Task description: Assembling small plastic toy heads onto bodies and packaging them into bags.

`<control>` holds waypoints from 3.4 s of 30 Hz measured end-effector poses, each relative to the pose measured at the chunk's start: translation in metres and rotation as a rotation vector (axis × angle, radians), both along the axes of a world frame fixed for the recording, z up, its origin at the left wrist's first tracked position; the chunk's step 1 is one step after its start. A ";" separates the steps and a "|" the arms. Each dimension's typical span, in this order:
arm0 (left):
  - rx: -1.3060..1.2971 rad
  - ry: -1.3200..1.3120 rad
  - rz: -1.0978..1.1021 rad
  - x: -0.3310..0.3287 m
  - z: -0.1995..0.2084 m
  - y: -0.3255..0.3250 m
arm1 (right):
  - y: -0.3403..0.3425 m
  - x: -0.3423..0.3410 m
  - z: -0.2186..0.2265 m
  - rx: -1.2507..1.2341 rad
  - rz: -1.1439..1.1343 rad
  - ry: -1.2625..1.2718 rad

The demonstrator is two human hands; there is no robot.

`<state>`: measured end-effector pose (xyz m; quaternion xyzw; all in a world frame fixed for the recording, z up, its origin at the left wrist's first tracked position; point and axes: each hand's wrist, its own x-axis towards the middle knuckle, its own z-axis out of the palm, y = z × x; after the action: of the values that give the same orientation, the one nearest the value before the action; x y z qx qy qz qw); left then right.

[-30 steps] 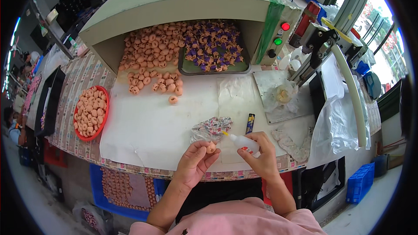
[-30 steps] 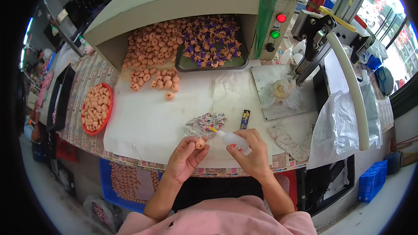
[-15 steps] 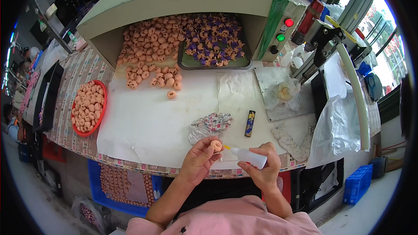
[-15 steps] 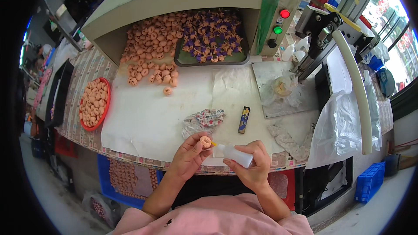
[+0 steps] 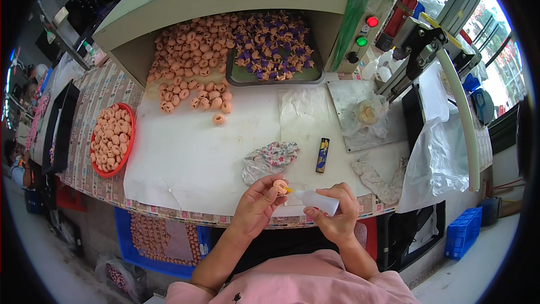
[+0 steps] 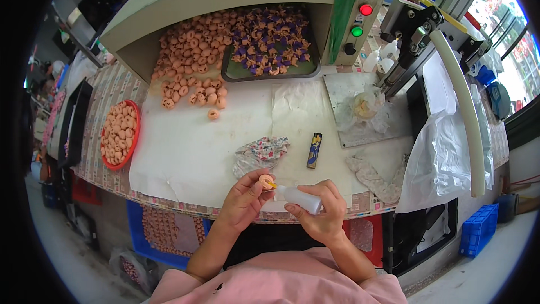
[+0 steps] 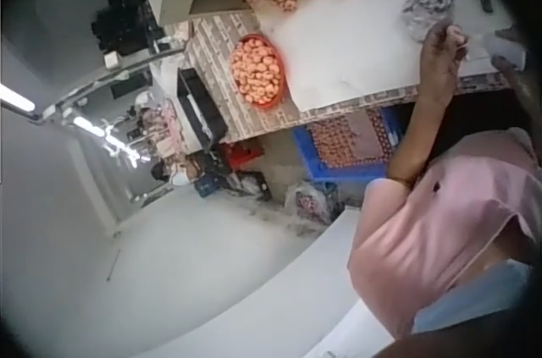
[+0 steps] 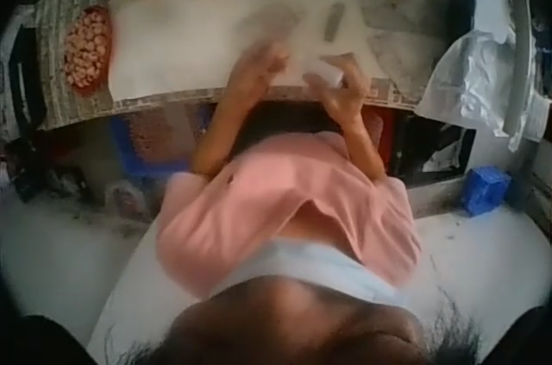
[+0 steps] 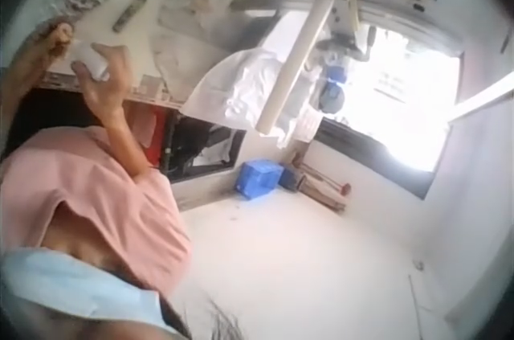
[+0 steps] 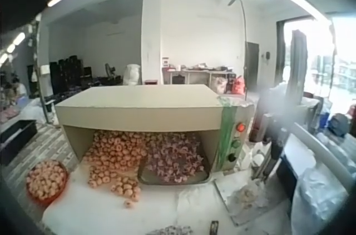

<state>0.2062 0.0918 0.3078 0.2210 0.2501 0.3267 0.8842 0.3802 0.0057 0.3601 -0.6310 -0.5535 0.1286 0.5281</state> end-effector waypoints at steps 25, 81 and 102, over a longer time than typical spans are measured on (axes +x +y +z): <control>0.025 -0.056 0.088 0.007 -0.001 -0.006 | -0.012 0.007 0.002 0.021 -0.027 0.003; -0.392 -0.446 0.019 -0.057 0.054 -0.029 | 0.268 0.052 0.028 -0.023 -0.040 -0.364; 0.017 -0.094 -0.076 -0.007 0.039 -0.013 | 0.033 0.019 0.047 -0.188 0.498 0.120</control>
<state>0.1990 0.0784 0.3470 0.2224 0.1969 0.3048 0.9049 0.3997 0.0383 0.4068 -0.5129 -0.6450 0.3425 0.4512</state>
